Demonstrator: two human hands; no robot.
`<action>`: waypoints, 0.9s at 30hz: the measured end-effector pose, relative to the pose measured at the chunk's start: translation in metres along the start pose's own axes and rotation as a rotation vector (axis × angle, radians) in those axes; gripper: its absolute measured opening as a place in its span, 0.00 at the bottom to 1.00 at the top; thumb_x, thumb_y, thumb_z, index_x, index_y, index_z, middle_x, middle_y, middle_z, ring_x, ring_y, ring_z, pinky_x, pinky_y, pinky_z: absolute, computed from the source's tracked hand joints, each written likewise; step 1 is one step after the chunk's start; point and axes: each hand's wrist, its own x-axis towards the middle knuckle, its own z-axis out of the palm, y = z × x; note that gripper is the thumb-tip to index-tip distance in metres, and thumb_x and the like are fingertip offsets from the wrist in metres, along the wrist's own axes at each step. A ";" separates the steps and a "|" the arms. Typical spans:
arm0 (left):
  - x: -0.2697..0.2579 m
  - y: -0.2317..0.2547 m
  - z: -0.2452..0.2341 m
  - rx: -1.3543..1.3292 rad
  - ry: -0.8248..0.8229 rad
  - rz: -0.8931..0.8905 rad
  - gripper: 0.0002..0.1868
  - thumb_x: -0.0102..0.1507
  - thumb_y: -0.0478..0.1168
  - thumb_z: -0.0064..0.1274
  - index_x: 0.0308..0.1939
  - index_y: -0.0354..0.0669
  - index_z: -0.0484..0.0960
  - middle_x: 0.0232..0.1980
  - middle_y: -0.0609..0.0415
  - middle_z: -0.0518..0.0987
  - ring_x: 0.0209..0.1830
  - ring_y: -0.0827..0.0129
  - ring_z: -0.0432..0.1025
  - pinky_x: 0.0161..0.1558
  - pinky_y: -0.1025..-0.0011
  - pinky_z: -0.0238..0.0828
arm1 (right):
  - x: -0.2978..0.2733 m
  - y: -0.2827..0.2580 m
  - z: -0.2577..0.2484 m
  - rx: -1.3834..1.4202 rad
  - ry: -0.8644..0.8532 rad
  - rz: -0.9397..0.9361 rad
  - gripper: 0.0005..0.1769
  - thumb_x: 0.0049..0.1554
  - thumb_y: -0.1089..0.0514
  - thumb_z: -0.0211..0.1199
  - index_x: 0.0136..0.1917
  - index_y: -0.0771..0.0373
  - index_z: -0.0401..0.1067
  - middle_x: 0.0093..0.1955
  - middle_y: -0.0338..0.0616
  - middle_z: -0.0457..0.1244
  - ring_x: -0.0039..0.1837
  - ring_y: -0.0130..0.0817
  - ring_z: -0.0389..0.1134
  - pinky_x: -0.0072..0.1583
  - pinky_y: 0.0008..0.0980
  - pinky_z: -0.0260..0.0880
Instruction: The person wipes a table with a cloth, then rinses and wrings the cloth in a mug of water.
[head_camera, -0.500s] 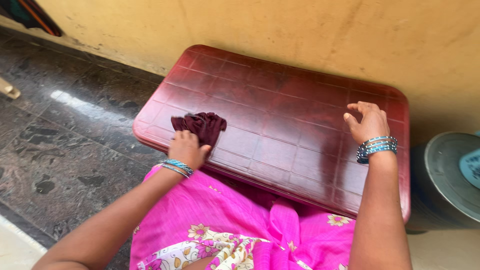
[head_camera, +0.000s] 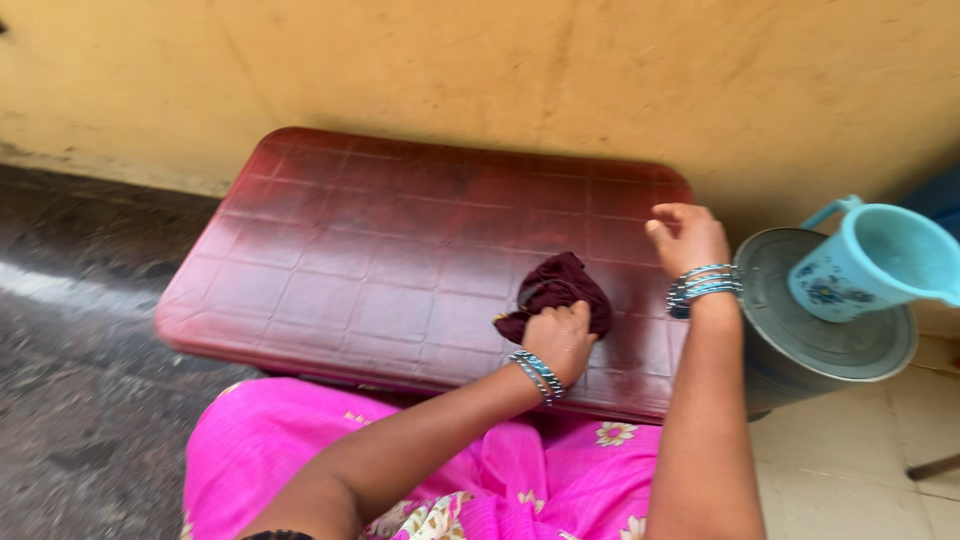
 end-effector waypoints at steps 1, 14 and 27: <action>0.008 0.007 0.004 -0.007 0.003 0.014 0.22 0.61 0.53 0.62 0.42 0.38 0.73 0.35 0.43 0.81 0.37 0.51 0.77 0.36 0.58 0.74 | 0.001 0.001 0.002 -0.011 0.011 0.005 0.18 0.55 0.51 0.70 0.58 0.57 0.79 0.59 0.55 0.68 0.55 0.49 0.71 0.59 0.44 0.71; 0.096 -0.149 -0.015 -1.099 0.051 -0.255 0.23 0.65 0.53 0.55 0.52 0.37 0.85 0.53 0.50 0.85 0.54 0.70 0.77 0.58 0.71 0.71 | -0.001 -0.018 0.002 -0.057 -0.073 0.108 0.18 0.55 0.51 0.68 0.57 0.56 0.79 0.61 0.51 0.68 0.59 0.49 0.69 0.61 0.45 0.69; -0.014 -0.294 -0.056 0.205 0.170 -0.295 0.38 0.69 0.60 0.39 0.79 0.48 0.56 0.84 0.44 0.43 0.84 0.48 0.35 0.74 0.36 0.27 | -0.034 -0.132 0.090 -0.009 -0.278 -0.180 0.21 0.55 0.50 0.66 0.61 0.55 0.76 0.71 0.46 0.61 0.70 0.48 0.60 0.69 0.49 0.60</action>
